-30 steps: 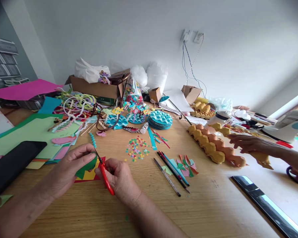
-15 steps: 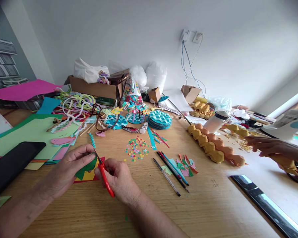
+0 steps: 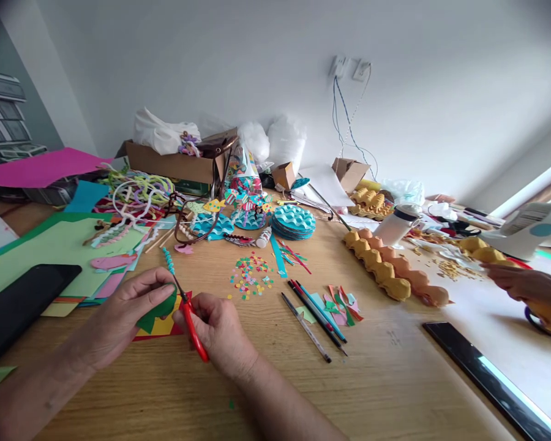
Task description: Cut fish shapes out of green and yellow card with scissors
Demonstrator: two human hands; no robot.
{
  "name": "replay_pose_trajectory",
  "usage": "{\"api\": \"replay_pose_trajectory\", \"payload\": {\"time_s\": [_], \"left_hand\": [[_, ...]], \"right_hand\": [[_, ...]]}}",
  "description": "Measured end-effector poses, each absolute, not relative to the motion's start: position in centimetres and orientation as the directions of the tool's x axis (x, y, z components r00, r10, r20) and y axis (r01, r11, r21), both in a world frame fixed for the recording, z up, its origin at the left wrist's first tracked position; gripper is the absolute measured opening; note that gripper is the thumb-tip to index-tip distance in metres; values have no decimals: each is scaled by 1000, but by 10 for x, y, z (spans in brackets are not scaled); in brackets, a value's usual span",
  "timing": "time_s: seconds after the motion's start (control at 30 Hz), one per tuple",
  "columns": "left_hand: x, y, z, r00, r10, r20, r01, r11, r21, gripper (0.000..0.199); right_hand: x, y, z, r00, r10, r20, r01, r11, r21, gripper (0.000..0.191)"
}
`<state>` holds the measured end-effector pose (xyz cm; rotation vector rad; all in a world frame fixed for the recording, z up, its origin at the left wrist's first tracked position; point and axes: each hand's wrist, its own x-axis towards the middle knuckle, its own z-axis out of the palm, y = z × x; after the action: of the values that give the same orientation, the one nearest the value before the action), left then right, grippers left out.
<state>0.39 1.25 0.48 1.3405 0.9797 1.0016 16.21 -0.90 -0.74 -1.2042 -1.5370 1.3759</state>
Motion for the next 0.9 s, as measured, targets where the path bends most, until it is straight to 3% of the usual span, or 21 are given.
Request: {"api": "replay_pose_trajectory", "payload": {"time_s": [0.17, 0.53, 0.73, 0.9], "left_hand": [[5, 12, 5, 255, 967, 24, -20, -20, 1000, 16], [4, 11, 8, 247, 969, 33, 0, -34, 999, 15], [7, 11, 6, 236, 972, 18, -23, -13, 1000, 11], [13, 10, 5, 236, 972, -17, -81, 38, 996, 8]], "right_hand": [[162, -7, -9, -326, 942, -73, -10, -81, -997, 50], [165, -7, -9, -375, 925, -57, -17, -69, -998, 47], [161, -5, -8, -239, 971, 4, -275, -64, -959, 38], [156, -6, -13, -254, 967, -8, -376, -107, -920, 40]]}}
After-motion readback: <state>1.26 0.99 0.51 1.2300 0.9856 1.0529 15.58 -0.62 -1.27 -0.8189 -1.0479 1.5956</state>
